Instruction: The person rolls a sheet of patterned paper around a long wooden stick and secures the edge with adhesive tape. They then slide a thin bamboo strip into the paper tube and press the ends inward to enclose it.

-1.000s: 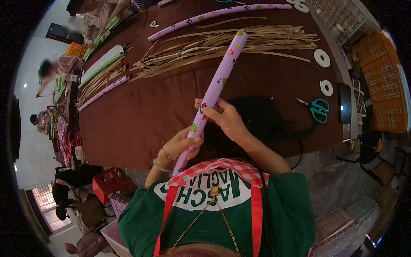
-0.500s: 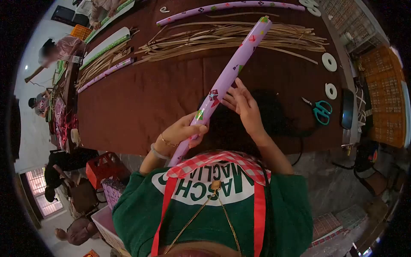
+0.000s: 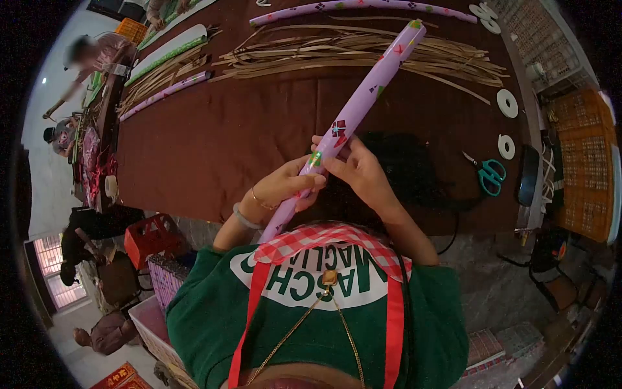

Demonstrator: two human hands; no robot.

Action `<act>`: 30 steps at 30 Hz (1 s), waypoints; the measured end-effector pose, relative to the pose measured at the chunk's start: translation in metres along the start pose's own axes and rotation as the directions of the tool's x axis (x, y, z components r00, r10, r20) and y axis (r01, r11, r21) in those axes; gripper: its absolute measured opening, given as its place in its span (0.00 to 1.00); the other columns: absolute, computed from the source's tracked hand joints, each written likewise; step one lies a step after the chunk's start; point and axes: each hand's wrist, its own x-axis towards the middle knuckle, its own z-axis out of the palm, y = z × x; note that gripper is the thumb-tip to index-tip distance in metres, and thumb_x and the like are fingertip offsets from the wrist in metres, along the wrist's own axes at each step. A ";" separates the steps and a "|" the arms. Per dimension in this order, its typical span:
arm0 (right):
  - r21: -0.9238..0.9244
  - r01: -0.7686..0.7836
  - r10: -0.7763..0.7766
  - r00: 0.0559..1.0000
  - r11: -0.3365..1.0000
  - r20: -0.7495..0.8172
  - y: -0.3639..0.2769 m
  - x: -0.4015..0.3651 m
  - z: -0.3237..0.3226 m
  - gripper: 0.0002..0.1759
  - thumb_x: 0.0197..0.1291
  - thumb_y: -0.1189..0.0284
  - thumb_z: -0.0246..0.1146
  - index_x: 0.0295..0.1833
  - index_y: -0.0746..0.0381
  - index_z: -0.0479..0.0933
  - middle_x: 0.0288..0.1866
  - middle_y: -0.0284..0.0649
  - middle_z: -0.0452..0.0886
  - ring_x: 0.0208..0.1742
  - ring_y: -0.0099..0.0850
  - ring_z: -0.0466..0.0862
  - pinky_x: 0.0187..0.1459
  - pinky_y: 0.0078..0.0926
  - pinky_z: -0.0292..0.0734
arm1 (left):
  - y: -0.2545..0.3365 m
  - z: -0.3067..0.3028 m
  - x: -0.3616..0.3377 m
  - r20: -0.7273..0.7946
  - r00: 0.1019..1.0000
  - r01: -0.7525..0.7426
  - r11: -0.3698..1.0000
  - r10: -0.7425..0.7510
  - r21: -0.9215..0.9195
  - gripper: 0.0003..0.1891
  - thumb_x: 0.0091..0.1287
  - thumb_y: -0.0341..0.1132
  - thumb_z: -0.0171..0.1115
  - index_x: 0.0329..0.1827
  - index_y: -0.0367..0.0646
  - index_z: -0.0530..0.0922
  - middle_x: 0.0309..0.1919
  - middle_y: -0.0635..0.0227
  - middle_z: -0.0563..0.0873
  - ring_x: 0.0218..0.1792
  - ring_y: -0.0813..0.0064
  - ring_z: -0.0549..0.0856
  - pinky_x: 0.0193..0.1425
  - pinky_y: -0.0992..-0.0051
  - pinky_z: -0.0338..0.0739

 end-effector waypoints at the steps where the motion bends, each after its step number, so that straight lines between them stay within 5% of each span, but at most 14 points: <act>1: 0.000 -0.003 0.003 1.000 1.000 0.000 -0.001 0.001 0.001 0.24 0.61 0.77 0.55 0.62 0.69 0.58 0.59 0.46 0.71 0.58 0.31 0.73 0.59 0.27 0.68 | 0.000 0.000 0.002 0.002 1.000 0.005 1.000 -0.005 0.027 0.16 0.63 0.32 0.57 0.49 0.38 0.64 0.23 0.71 0.71 0.14 0.82 0.72 0.15 0.81 0.67; 9: -0.146 -0.042 0.030 0.996 0.988 -0.084 0.001 -0.004 -0.007 0.37 0.56 0.83 0.55 0.69 0.67 0.46 0.67 0.46 0.60 0.63 0.35 0.69 0.61 0.30 0.65 | -0.002 -0.008 0.004 -0.004 1.000 -0.010 1.000 0.011 0.023 0.16 0.64 0.33 0.56 0.50 0.38 0.63 0.23 0.71 0.71 0.13 0.82 0.72 0.15 0.81 0.67; 10: -0.201 0.131 -0.167 0.971 0.971 -0.173 0.007 -0.004 -0.011 0.42 0.52 0.85 0.55 0.71 0.65 0.42 0.69 0.47 0.55 0.66 0.40 0.64 0.63 0.34 0.61 | -0.003 -0.009 0.005 0.005 1.000 0.000 0.999 0.000 0.045 0.17 0.64 0.33 0.56 0.51 0.38 0.63 0.23 0.71 0.71 0.13 0.82 0.72 0.14 0.80 0.67; 12: -0.923 0.249 -0.649 0.760 0.295 -0.002 -0.018 0.000 -0.005 0.44 0.46 0.85 0.58 0.70 0.64 0.48 0.69 0.51 0.53 0.69 0.44 0.58 0.66 0.43 0.54 | -0.001 -0.012 0.005 0.027 1.000 -0.005 0.998 0.004 0.059 0.18 0.63 0.33 0.57 0.52 0.38 0.63 0.22 0.71 0.71 0.13 0.82 0.72 0.14 0.80 0.67; 13: -0.961 0.277 -0.628 0.752 0.027 0.199 -0.025 0.003 -0.010 0.44 0.42 0.81 0.62 0.69 0.59 0.55 0.69 0.52 0.54 0.71 0.44 0.55 0.67 0.50 0.49 | 0.001 -0.014 0.006 0.054 0.998 -0.010 0.997 0.006 0.078 0.18 0.63 0.34 0.57 0.52 0.38 0.63 0.22 0.71 0.72 0.12 0.82 0.72 0.14 0.80 0.67; 15: -0.812 0.489 -0.128 0.827 -0.318 0.548 -0.053 0.011 -0.008 0.36 0.45 0.76 0.62 0.64 0.54 0.64 0.69 0.47 0.56 0.70 0.39 0.57 0.66 0.53 0.50 | 0.017 -0.016 0.007 0.019 0.997 0.066 0.979 -0.071 0.193 0.20 0.62 0.35 0.59 0.52 0.37 0.63 0.19 0.72 0.73 0.12 0.82 0.72 0.14 0.80 0.67; 19: -0.653 0.707 -0.065 0.664 -0.271 0.745 -0.056 0.042 -0.021 0.29 0.46 0.69 0.63 0.59 0.53 0.70 0.35 0.32 0.75 0.35 0.28 0.76 0.42 0.29 0.72 | 0.043 -0.035 0.020 0.237 0.936 0.109 0.853 -0.261 0.510 0.23 0.54 0.33 0.68 0.48 0.34 0.67 0.16 0.72 0.74 0.12 0.82 0.73 0.15 0.81 0.66; 21: -0.664 0.683 -0.057 0.683 -0.304 0.728 -0.067 0.040 -0.019 0.31 0.45 0.69 0.64 0.60 0.54 0.69 0.35 0.32 0.75 0.34 0.29 0.76 0.38 0.27 0.71 | 0.067 -0.031 0.014 0.221 0.950 0.025 0.761 -0.219 0.648 0.28 0.52 0.34 0.70 0.51 0.31 0.66 0.21 0.69 0.77 0.19 0.80 0.77 0.22 0.81 0.73; 23: -0.735 0.597 -0.046 0.765 -0.322 0.642 -0.077 0.034 -0.020 0.39 0.43 0.69 0.66 0.65 0.56 0.64 0.35 0.34 0.75 0.33 0.29 0.76 0.34 0.25 0.70 | 0.074 -0.046 0.011 0.284 0.947 -0.310 0.194 0.153 0.931 0.39 0.45 0.37 0.73 0.58 0.29 0.63 0.36 0.58 0.78 0.37 0.66 0.79 0.43 0.76 0.74; 24: -0.730 0.601 -0.042 0.762 -0.324 0.646 -0.079 0.032 -0.023 0.39 0.43 0.69 0.66 0.65 0.56 0.64 0.35 0.34 0.75 0.33 0.29 0.76 0.34 0.25 0.70 | 0.085 -0.048 -0.002 0.376 0.876 -0.318 -0.226 0.302 0.921 0.44 0.41 0.39 0.75 0.61 0.31 0.61 0.43 0.55 0.77 0.46 0.59 0.77 0.52 0.74 0.72; 25: -0.769 0.543 -0.083 0.797 -0.337 0.599 -0.080 0.029 -0.026 0.41 0.42 0.69 0.67 0.66 0.56 0.62 0.34 0.34 0.75 0.33 0.30 0.76 0.33 0.26 0.70 | 0.093 -0.044 -0.018 0.388 0.750 -0.235 -0.333 0.536 0.913 0.38 0.42 0.37 0.73 0.57 0.33 0.65 0.45 0.51 0.77 0.46 0.56 0.77 0.53 0.73 0.71; 28: -0.836 0.424 -0.144 0.857 -0.348 0.495 -0.081 0.015 -0.035 0.43 0.41 0.71 0.68 0.67 0.57 0.61 0.33 0.37 0.74 0.31 0.31 0.76 0.33 0.27 0.70 | 0.091 -0.019 -0.064 0.136 0.772 -0.139 -0.043 0.620 0.989 0.27 0.50 0.32 0.70 0.52 0.34 0.70 0.43 0.55 0.79 0.45 0.65 0.79 0.51 0.74 0.73; 29: -0.867 0.383 -0.196 0.868 -0.320 0.456 -0.076 0.010 -0.038 0.42 0.42 0.71 0.68 0.67 0.57 0.61 0.32 0.37 0.74 0.30 0.31 0.75 0.32 0.28 0.70 | 0.074 -0.012 -0.070 -0.082 0.943 -0.121 0.560 0.323 0.820 0.15 0.58 0.29 0.63 0.46 0.35 0.72 0.40 0.60 0.80 0.44 0.75 0.80 0.48 0.77 0.74; 30: -0.895 0.339 -0.247 0.877 -0.289 0.412 -0.072 0.004 -0.040 0.42 0.43 0.71 0.69 0.67 0.57 0.61 0.31 0.37 0.73 0.29 0.32 0.75 0.31 0.28 0.70 | 0.046 -0.016 -0.062 -0.036 0.975 -0.108 0.613 0.218 0.783 0.14 0.62 0.29 0.60 0.49 0.36 0.71 0.38 0.63 0.81 0.43 0.80 0.80 0.47 0.79 0.75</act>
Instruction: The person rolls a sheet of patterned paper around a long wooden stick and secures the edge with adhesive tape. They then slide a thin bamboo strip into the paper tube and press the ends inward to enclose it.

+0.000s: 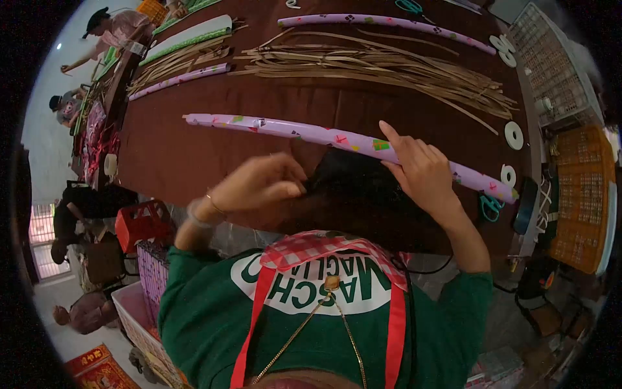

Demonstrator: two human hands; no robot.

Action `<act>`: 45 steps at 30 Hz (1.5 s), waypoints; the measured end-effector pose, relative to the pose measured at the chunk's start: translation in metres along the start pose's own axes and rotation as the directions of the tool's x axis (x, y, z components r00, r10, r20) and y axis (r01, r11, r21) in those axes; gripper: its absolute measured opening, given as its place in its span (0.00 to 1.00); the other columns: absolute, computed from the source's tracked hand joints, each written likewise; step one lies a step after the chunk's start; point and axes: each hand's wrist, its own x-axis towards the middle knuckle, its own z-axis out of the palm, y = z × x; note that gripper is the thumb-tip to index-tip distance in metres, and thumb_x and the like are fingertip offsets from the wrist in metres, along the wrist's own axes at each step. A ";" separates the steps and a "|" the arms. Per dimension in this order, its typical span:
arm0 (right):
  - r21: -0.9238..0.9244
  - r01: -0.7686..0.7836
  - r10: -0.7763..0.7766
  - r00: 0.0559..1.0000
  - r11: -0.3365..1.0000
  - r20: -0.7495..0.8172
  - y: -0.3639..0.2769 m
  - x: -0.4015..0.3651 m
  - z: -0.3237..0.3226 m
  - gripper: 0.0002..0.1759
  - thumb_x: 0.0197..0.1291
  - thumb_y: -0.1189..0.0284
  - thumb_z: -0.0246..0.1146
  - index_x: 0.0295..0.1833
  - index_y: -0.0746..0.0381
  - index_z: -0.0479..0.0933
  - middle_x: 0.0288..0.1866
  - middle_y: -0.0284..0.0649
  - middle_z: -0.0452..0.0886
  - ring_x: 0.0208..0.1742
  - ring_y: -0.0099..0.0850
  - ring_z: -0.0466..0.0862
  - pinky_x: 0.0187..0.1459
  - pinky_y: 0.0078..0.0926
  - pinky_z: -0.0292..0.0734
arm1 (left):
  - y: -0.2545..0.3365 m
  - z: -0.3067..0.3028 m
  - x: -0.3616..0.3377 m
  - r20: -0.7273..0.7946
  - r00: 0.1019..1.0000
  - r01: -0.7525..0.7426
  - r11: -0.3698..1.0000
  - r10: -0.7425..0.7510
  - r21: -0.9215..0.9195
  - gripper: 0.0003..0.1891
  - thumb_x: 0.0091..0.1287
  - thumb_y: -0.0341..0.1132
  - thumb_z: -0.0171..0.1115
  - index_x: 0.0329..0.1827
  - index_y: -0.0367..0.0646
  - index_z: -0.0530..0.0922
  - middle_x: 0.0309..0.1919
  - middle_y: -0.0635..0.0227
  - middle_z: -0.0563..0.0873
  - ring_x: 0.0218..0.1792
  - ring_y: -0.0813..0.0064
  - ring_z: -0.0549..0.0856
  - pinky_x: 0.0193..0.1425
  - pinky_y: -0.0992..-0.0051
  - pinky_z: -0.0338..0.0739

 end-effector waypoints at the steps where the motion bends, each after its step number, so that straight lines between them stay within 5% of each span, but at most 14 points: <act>1: -0.006 -0.017 0.017 1.000 1.000 -0.003 0.000 -0.006 0.003 0.42 0.43 0.71 0.69 0.67 0.57 0.61 0.31 0.37 0.73 0.29 0.32 0.75 0.31 0.28 0.70 | -0.023 0.026 0.009 0.067 0.998 0.032 0.939 -0.010 -0.343 0.18 0.64 0.29 0.57 0.55 0.37 0.67 0.44 0.61 0.80 0.49 0.76 0.78 0.52 0.76 0.73; 2: 0.061 -0.077 0.076 0.997 0.995 0.014 -0.002 -0.012 0.005 0.41 0.44 0.70 0.68 0.67 0.56 0.61 0.32 0.38 0.74 0.30 0.33 0.76 0.31 0.29 0.71 | -0.054 0.053 0.021 -0.037 0.997 -0.081 0.786 0.074 -0.613 0.23 0.66 0.32 0.55 0.62 0.38 0.61 0.49 0.61 0.77 0.55 0.71 0.75 0.58 0.73 0.70; 3: 0.128 -0.138 0.134 0.990 0.982 0.037 -0.005 -0.018 0.007 0.40 0.46 0.70 0.68 0.67 0.56 0.61 0.32 0.38 0.75 0.30 0.35 0.76 0.31 0.29 0.72 | -0.065 0.067 0.037 -0.018 0.997 -0.070 0.786 0.075 -0.614 0.23 0.66 0.32 0.55 0.62 0.38 0.61 0.49 0.61 0.77 0.55 0.71 0.75 0.58 0.73 0.70; 5: 0.181 -0.200 0.194 0.980 0.963 0.049 -0.015 -0.025 0.007 0.39 0.46 0.69 0.68 0.67 0.54 0.61 0.35 0.40 0.77 0.32 0.37 0.78 0.33 0.31 0.73 | -0.072 0.088 0.063 -0.477 0.878 -0.472 0.248 0.045 -0.846 0.23 0.69 0.34 0.50 0.64 0.39 0.58 0.53 0.61 0.75 0.60 0.66 0.71 0.62 0.69 0.67; 6: 0.241 -0.246 0.227 0.968 0.939 0.106 -0.020 -0.027 0.006 0.39 0.46 0.69 0.68 0.66 0.54 0.62 0.37 0.42 0.79 0.35 0.39 0.80 0.36 0.32 0.74 | -0.050 0.086 0.068 -0.604 0.795 -0.546 0.368 -0.056 -0.753 0.22 0.71 0.36 0.47 0.65 0.39 0.58 0.54 0.60 0.74 0.59 0.62 0.73 0.61 0.68 0.69; 11: 0.259 -0.301 0.252 0.946 0.918 0.206 -0.024 -0.030 0.006 0.38 0.47 0.67 0.67 0.66 0.53 0.62 0.39 0.40 0.78 0.35 0.37 0.79 0.36 0.33 0.74 | -0.065 0.081 0.071 -0.588 0.806 -0.565 0.385 0.065 -0.730 0.18 0.69 0.34 0.50 0.60 0.39 0.63 0.53 0.58 0.75 0.55 0.59 0.77 0.57 0.67 0.74; 13: 0.137 -0.157 0.140 0.982 0.978 0.127 -0.031 -0.017 0.007 0.36 0.47 0.68 0.66 0.65 0.52 0.64 0.44 0.40 0.77 0.37 0.36 0.79 0.37 0.31 0.75 | -0.064 0.082 0.071 -0.569 0.816 -0.565 0.345 0.101 -0.749 0.20 0.64 0.34 0.58 0.57 0.40 0.65 0.52 0.62 0.76 0.54 0.66 0.78 0.55 0.72 0.76; 18: 0.234 -0.052 0.031 0.995 0.971 0.095 -0.042 0.003 0.031 0.32 0.45 0.70 0.67 0.60 0.49 0.70 0.49 0.40 0.76 0.44 0.37 0.79 0.44 0.31 0.75 | -0.055 0.094 0.072 -0.562 0.825 -0.533 0.422 0.066 -0.733 0.19 0.61 0.34 0.63 0.52 0.39 0.69 0.50 0.66 0.78 0.48 0.76 0.78 0.53 0.76 0.76; 21: 0.176 0.155 -0.165 0.985 0.972 0.042 -0.040 0.009 0.031 0.31 0.44 0.71 0.67 0.59 0.49 0.71 0.58 0.44 0.71 0.53 0.41 0.75 0.53 0.36 0.70 | -0.049 0.094 0.071 -0.532 0.844 -0.520 0.364 0.076 -0.773 0.19 0.60 0.29 0.63 0.52 0.38 0.69 0.47 0.68 0.78 0.48 0.78 0.78 0.54 0.78 0.73; 24: 0.457 -0.004 -0.092 0.978 0.890 0.187 -0.033 0.019 0.016 0.35 0.50 0.67 0.63 0.66 0.55 0.62 0.72 0.49 0.50 0.69 0.46 0.58 0.66 0.50 0.52 | -0.057 0.099 0.070 -0.557 0.827 -0.530 0.441 0.079 -0.724 0.18 0.59 0.26 0.62 0.52 0.38 0.70 0.45 0.69 0.78 0.47 0.79 0.78 0.53 0.78 0.73; 28: 0.546 -0.007 -0.240 0.893 0.838 0.379 -0.031 0.053 0.021 0.40 0.56 0.63 0.59 0.71 0.58 0.49 0.74 0.47 0.43 0.73 0.43 0.51 0.68 0.49 0.45 | -0.048 0.098 0.067 -0.539 0.842 -0.403 0.687 0.021 -0.604 0.17 0.55 0.22 0.61 0.49 0.36 0.72 0.44 0.66 0.78 0.45 0.77 0.78 0.50 0.77 0.73; 32: 0.555 0.100 -0.371 0.837 0.826 0.402 -0.040 0.073 0.027 0.39 0.56 0.65 0.58 0.71 0.59 0.49 0.74 0.46 0.44 0.73 0.43 0.50 0.69 0.48 0.45 | -0.060 0.107 0.072 -0.621 0.780 -0.389 0.837 0.077 -0.384 0.19 0.53 0.25 0.62 0.49 0.34 0.71 0.43 0.61 0.79 0.45 0.71 0.79 0.50 0.73 0.73; 36: 0.501 0.170 -0.411 0.809 0.849 0.420 -0.052 0.085 0.030 0.40 0.56 0.70 0.56 0.71 0.61 0.46 0.74 0.45 0.43 0.73 0.42 0.48 0.69 0.45 0.44 | -0.056 0.107 0.069 -0.723 0.683 -0.435 0.853 0.103 -0.288 0.19 0.53 0.26 0.62 0.49 0.34 0.71 0.43 0.60 0.79 0.45 0.70 0.79 0.50 0.73 0.73; 45: 0.486 0.278 -0.496 0.767 0.829 0.407 -0.062 0.093 0.027 0.37 0.55 0.77 0.52 0.71 0.58 0.48 0.75 0.46 0.40 0.74 0.41 0.47 0.69 0.44 0.45 | -0.053 0.104 0.066 -0.676 0.735 -0.437 0.797 0.050 -0.417 0.21 0.55 0.28 0.62 0.52 0.33 0.68 0.46 0.58 0.79 0.46 0.70 0.79 0.51 0.72 0.72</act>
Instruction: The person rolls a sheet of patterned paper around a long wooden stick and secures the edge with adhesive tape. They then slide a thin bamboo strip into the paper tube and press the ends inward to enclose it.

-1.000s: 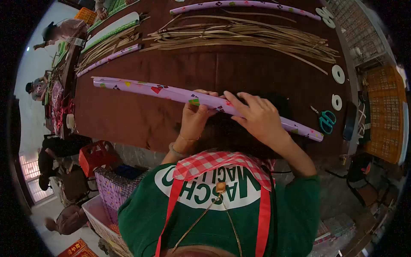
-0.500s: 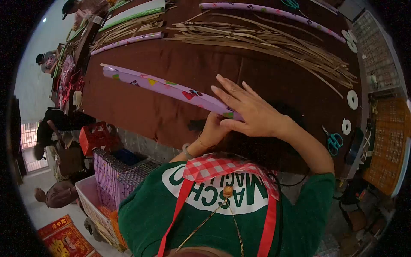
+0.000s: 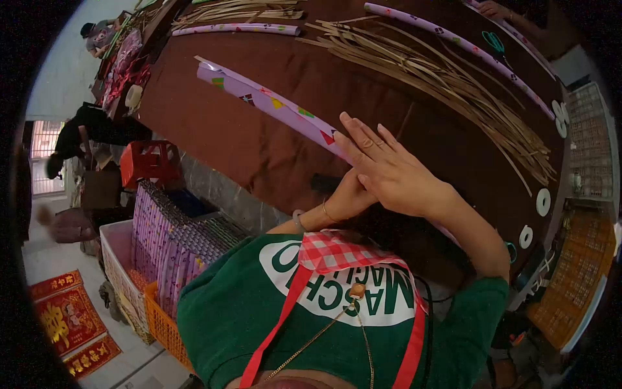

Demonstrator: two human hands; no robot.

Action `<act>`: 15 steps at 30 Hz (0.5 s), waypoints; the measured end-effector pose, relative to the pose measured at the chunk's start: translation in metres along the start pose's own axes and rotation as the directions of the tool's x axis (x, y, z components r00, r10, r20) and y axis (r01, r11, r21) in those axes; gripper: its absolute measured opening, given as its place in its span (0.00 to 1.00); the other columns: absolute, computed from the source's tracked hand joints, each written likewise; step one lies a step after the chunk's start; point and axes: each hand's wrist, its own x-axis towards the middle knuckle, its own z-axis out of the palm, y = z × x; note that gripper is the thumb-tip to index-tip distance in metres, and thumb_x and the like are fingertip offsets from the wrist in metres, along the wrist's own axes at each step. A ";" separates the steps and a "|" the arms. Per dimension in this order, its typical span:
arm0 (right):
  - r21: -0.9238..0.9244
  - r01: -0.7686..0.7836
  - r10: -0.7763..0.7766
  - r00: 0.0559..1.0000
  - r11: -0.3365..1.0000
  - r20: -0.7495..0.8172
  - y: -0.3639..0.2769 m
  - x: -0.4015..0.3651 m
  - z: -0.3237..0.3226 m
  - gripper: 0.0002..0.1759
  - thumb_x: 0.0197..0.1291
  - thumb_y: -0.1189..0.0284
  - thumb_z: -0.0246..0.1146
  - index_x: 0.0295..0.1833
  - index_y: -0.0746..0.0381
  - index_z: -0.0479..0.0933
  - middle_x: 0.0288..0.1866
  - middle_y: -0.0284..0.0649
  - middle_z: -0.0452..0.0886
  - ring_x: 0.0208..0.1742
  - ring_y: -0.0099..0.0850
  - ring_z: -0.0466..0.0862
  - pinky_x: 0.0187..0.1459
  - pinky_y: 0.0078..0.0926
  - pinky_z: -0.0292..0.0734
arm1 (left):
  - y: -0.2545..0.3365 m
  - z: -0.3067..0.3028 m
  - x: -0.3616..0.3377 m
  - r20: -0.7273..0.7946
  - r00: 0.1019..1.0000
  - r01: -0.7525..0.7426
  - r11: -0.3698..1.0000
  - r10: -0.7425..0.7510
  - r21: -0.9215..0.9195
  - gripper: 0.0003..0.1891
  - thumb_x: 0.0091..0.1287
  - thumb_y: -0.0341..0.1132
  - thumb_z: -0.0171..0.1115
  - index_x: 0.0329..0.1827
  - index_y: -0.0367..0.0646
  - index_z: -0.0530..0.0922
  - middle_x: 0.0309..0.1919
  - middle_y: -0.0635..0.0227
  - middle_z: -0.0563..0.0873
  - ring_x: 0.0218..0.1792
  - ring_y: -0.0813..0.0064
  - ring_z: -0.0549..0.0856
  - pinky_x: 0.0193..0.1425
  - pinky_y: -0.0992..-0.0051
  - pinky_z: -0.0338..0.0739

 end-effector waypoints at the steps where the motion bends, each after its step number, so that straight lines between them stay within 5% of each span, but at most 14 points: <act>1: -0.011 0.000 0.000 1.000 1.000 0.005 0.000 0.001 0.000 0.37 0.55 0.78 0.52 0.71 0.56 0.50 0.75 0.46 0.40 0.74 0.40 0.47 0.69 0.45 0.44 | 0.000 0.000 0.001 -0.003 1.000 -0.030 0.999 0.030 -0.010 0.22 0.55 0.28 0.62 0.53 0.33 0.68 0.47 0.57 0.78 0.48 0.70 0.78 0.52 0.73 0.72; 5: -0.066 0.050 -0.048 0.998 0.997 0.031 0.007 -0.001 0.000 0.36 0.53 0.78 0.53 0.70 0.53 0.54 0.74 0.46 0.41 0.74 0.41 0.46 0.69 0.47 0.43 | 0.004 0.009 0.002 -0.104 0.975 -0.191 0.981 0.194 0.034 0.23 0.56 0.27 0.61 0.56 0.34 0.67 0.48 0.56 0.78 0.51 0.70 0.77 0.54 0.73 0.71; 8: -0.182 0.250 -0.237 0.967 0.951 0.089 0.010 0.005 -0.005 0.37 0.51 0.76 0.58 0.69 0.53 0.56 0.75 0.48 0.39 0.74 0.44 0.45 0.68 0.50 0.43 | 0.000 0.006 0.003 -0.058 0.947 -0.305 0.940 0.317 0.155 0.23 0.58 0.26 0.60 0.57 0.34 0.67 0.48 0.58 0.78 0.52 0.69 0.77 0.53 0.72 0.71; 9: -0.047 0.216 -0.217 0.976 0.975 -0.028 0.008 0.011 -0.008 0.40 0.49 0.74 0.61 0.70 0.56 0.54 0.74 0.50 0.37 0.74 0.48 0.45 0.69 0.48 0.43 | 0.003 0.006 0.003 -0.063 0.943 -0.315 0.935 0.328 0.162 0.23 0.58 0.26 0.60 0.57 0.34 0.67 0.48 0.58 0.78 0.52 0.69 0.77 0.53 0.72 0.71; 11: 0.113 0.152 -0.123 0.965 0.982 -0.232 0.005 0.027 -0.009 0.48 0.46 0.69 0.66 0.71 0.62 0.48 0.74 0.52 0.34 0.73 0.50 0.44 0.69 0.47 0.45 | 0.010 0.004 0.001 0.005 0.992 -0.123 0.992 0.123 0.018 0.22 0.58 0.27 0.60 0.56 0.34 0.68 0.48 0.60 0.78 0.52 0.69 0.77 0.53 0.72 0.71; 12: 0.109 0.160 -0.131 0.963 0.981 -0.234 0.005 0.032 -0.010 0.48 0.46 0.69 0.66 0.71 0.62 0.48 0.74 0.52 0.34 0.73 0.50 0.44 0.69 0.47 0.45 | 0.007 0.006 0.003 0.106 0.989 -0.111 0.993 0.106 0.040 0.22 0.58 0.28 0.63 0.55 0.34 0.70 0.47 0.60 0.79 0.52 0.70 0.77 0.53 0.72 0.72; 15: 0.006 0.021 -0.020 0.986 1.000 -0.165 0.007 0.050 -0.002 0.46 0.51 0.67 0.63 0.71 0.65 0.45 0.74 0.50 0.36 0.72 0.46 0.51 0.67 0.48 0.49 | 0.012 0.011 -0.001 0.064 0.998 -0.015 0.996 0.021 -0.092 0.22 0.56 0.29 0.65 0.53 0.34 0.71 0.47 0.61 0.80 0.52 0.70 0.77 0.54 0.72 0.71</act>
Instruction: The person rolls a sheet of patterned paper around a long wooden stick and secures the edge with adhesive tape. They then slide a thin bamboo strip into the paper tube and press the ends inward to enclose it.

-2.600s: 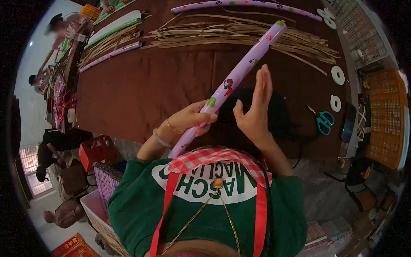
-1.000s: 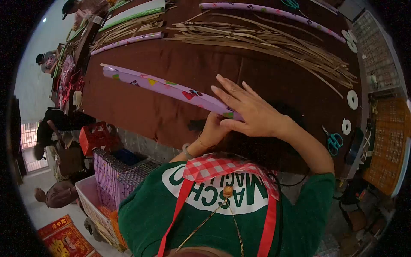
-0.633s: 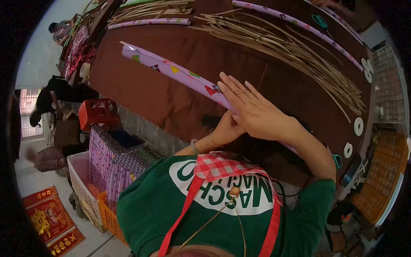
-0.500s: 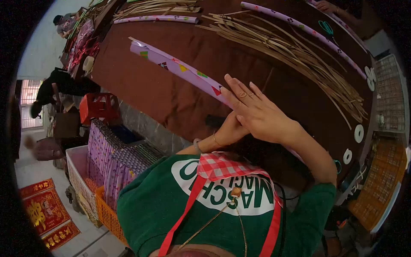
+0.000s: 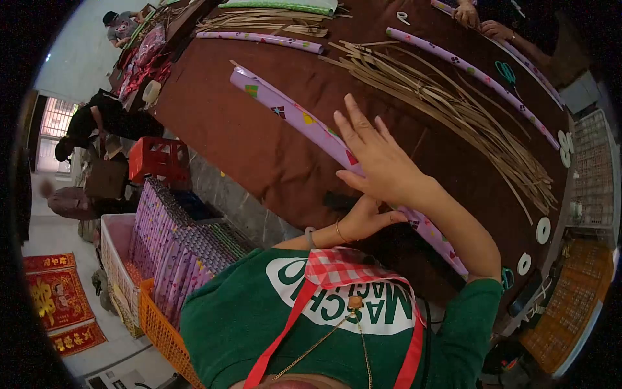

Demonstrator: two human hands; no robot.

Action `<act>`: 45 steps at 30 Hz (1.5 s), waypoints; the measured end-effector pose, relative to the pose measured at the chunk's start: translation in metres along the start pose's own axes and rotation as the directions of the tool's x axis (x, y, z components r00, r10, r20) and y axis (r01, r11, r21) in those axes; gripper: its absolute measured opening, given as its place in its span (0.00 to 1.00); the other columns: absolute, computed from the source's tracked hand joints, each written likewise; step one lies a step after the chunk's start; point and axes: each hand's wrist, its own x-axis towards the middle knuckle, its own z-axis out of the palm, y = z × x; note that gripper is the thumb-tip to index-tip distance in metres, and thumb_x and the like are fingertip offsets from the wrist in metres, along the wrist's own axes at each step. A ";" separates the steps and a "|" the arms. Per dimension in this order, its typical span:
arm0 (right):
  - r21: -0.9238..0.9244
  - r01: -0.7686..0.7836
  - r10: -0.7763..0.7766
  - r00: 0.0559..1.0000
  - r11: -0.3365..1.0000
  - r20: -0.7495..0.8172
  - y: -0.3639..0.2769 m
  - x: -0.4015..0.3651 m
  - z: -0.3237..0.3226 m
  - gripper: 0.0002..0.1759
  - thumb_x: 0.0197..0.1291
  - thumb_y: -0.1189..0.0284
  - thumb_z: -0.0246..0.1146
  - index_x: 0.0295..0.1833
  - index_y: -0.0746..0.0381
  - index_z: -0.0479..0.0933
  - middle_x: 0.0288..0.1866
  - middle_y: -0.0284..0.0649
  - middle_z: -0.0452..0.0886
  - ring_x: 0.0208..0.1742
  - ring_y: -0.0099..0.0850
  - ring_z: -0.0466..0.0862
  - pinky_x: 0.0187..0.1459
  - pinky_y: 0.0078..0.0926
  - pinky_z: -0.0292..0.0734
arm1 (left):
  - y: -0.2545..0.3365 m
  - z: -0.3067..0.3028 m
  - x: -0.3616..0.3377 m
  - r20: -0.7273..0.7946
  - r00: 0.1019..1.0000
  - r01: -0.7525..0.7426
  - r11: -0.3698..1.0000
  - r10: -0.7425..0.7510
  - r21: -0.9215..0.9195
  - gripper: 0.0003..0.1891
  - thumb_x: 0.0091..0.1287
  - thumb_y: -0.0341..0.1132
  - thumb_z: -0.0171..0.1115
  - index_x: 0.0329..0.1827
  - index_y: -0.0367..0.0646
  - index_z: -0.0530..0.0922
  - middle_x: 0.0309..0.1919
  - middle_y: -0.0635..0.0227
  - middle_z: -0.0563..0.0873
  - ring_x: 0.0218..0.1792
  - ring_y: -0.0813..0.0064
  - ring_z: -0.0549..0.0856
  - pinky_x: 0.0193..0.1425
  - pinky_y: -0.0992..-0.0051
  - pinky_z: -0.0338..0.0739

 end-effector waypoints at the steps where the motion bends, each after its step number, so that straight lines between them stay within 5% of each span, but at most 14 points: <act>1: -0.001 0.003 -0.003 1.000 1.000 -0.001 -0.001 0.002 0.004 0.46 0.51 0.67 0.63 0.71 0.65 0.45 0.74 0.50 0.36 0.72 0.46 0.51 0.67 0.48 0.49 | 0.000 -0.001 0.002 -0.001 1.000 -0.002 1.000 0.002 0.002 0.22 0.56 0.29 0.65 0.53 0.34 0.71 0.47 0.61 0.80 0.52 0.70 0.77 0.54 0.72 0.71; 7: -0.122 0.066 -0.069 0.997 0.990 -0.021 -0.008 0.005 0.021 0.41 0.53 0.71 0.60 0.70 0.61 0.49 0.73 0.50 0.46 0.71 0.43 0.55 0.66 0.48 0.52 | -0.004 -0.003 0.003 0.006 0.987 -0.158 0.980 0.159 0.124 0.26 0.56 0.28 0.65 0.58 0.35 0.68 0.51 0.59 0.78 0.56 0.67 0.75 0.60 0.70 0.68; 13: -0.582 0.223 -0.232 0.971 0.782 0.061 -0.007 0.000 0.029 0.43 0.49 0.68 0.63 0.70 0.60 0.50 0.72 0.49 0.47 0.71 0.41 0.56 0.66 0.47 0.52 | -0.016 0.001 0.002 -0.125 0.978 -0.157 0.984 0.167 0.087 0.27 0.58 0.26 0.62 0.61 0.37 0.65 0.57 0.57 0.72 0.60 0.66 0.71 0.62 0.70 0.66; 16: -0.461 0.276 -0.335 0.941 0.843 -0.051 -0.015 0.015 0.013 0.47 0.45 0.64 0.67 0.70 0.60 0.51 0.73 0.49 0.47 0.71 0.42 0.55 0.65 0.47 0.54 | -0.016 -0.003 0.004 -0.097 0.976 -0.179 0.970 0.196 0.162 0.25 0.59 0.29 0.62 0.59 0.36 0.65 0.54 0.58 0.75 0.56 0.67 0.74 0.59 0.70 0.68; 18: -0.029 -0.016 0.006 0.952 0.999 -0.307 -0.016 0.031 0.009 0.49 0.42 0.61 0.69 0.69 0.61 0.52 0.73 0.48 0.46 0.71 0.45 0.56 0.64 0.46 0.57 | -0.008 -0.006 0.002 0.074 0.992 0.110 0.990 -0.104 -0.084 0.23 0.60 0.32 0.63 0.56 0.36 0.67 0.48 0.61 0.78 0.49 0.71 0.78 0.54 0.72 0.71; 20: 0.031 -0.006 0.016 0.948 1.000 -0.319 -0.009 0.042 0.012 0.47 0.44 0.63 0.68 0.69 0.63 0.53 0.73 0.48 0.46 0.69 0.45 0.58 0.63 0.45 0.60 | -0.004 0.000 0.002 0.026 1.000 0.008 0.997 -0.006 -0.078 0.22 0.60 0.32 0.63 0.54 0.35 0.68 0.45 0.63 0.79 0.46 0.73 0.78 0.52 0.73 0.72; 22: -0.168 0.058 -0.081 0.988 0.984 -0.134 -0.009 0.049 0.013 0.45 0.46 0.67 0.67 0.68 0.65 0.53 0.73 0.48 0.48 0.68 0.42 0.61 0.62 0.45 0.61 | -0.004 0.001 0.003 -0.026 0.995 -0.098 0.993 0.097 -0.070 0.21 0.60 0.33 0.64 0.53 0.35 0.69 0.43 0.65 0.80 0.44 0.75 0.79 0.50 0.74 0.73; 24: -0.152 0.061 -0.081 0.989 0.986 -0.126 -0.014 0.052 0.022 0.43 0.49 0.71 0.64 0.69 0.65 0.50 0.73 0.46 0.48 0.67 0.44 0.61 0.63 0.44 0.60 | -0.007 -0.003 0.003 0.038 0.996 -0.085 0.987 0.080 0.136 0.21 0.60 0.32 0.64 0.53 0.35 0.69 0.44 0.65 0.80 0.45 0.75 0.79 0.50 0.74 0.72; 27: -0.175 0.038 -0.071 0.980 0.984 -0.186 -0.018 0.050 0.036 0.42 0.49 0.71 0.63 0.69 0.62 0.52 0.73 0.45 0.50 0.67 0.41 0.63 0.64 0.43 0.58 | -0.014 -0.001 0.004 0.013 0.984 -0.178 0.981 0.177 0.079 0.19 0.59 0.32 0.63 0.52 0.36 0.70 0.43 0.64 0.80 0.45 0.74 0.79 0.51 0.73 0.72; 29: -0.561 0.059 -0.166 0.976 0.826 -0.141 -0.022 0.046 0.041 0.42 0.47 0.70 0.64 0.69 0.63 0.54 0.73 0.45 0.50 0.69 0.32 0.60 0.66 0.41 0.54 | -0.018 0.001 0.003 -0.071 0.966 -0.238 0.964 0.248 0.120 0.18 0.59 0.32 0.63 0.51 0.36 0.71 0.43 0.64 0.80 0.45 0.73 0.79 0.51 0.72 0.72; 32: -0.713 0.194 -0.299 0.954 0.674 -0.024 -0.028 0.039 0.037 0.45 0.45 0.68 0.66 0.69 0.61 0.54 0.73 0.44 0.49 0.71 0.31 0.58 0.67 0.41 0.50 | -0.012 0.002 0.001 -0.136 0.943 -0.279 0.945 0.303 0.169 0.17 0.59 0.32 0.64 0.49 0.36 0.72 0.42 0.62 0.81 0.45 0.71 0.79 0.53 0.71 0.72; 34: -0.611 0.136 -0.260 0.958 0.780 -0.119 -0.035 0.046 0.024 0.46 0.44 0.66 0.66 0.70 0.61 0.53 0.73 0.45 0.49 0.71 0.31 0.57 0.68 0.42 0.49 | -0.008 0.001 0.002 -0.123 0.949 -0.268 0.948 0.290 0.169 0.17 0.58 0.33 0.64 0.48 0.35 0.73 0.41 0.62 0.81 0.45 0.70 0.79 0.53 0.70 0.71; 36: -0.358 0.034 -0.149 0.943 0.933 -0.297 -0.040 0.056 0.009 0.51 0.43 0.62 0.68 0.71 0.61 0.49 0.73 0.45 0.48 0.72 0.34 0.55 0.67 0.45 0.50 | -0.009 0.000 0.000 0.075 0.996 -0.045 0.986 0.058 -0.158 0.18 0.59 0.35 0.64 0.49 0.36 0.72 0.42 0.61 0.80 0.45 0.69 0.79 0.53 0.70 0.71; 45: -0.204 0.068 -0.107 0.977 0.977 -0.185 -0.027 0.095 0.031 0.42 0.52 0.71 0.59 0.70 0.67 0.46 0.72 0.47 0.52 0.69 0.37 0.59 0.63 0.42 0.60 | -0.019 0.005 -0.001 0.024 0.976 -0.218 0.975 0.217 0.044 0.18 0.60 0.40 0.63 0.47 0.37 0.74 0.42 0.61 0.81 0.45 0.70 0.80 0.52 0.71 0.71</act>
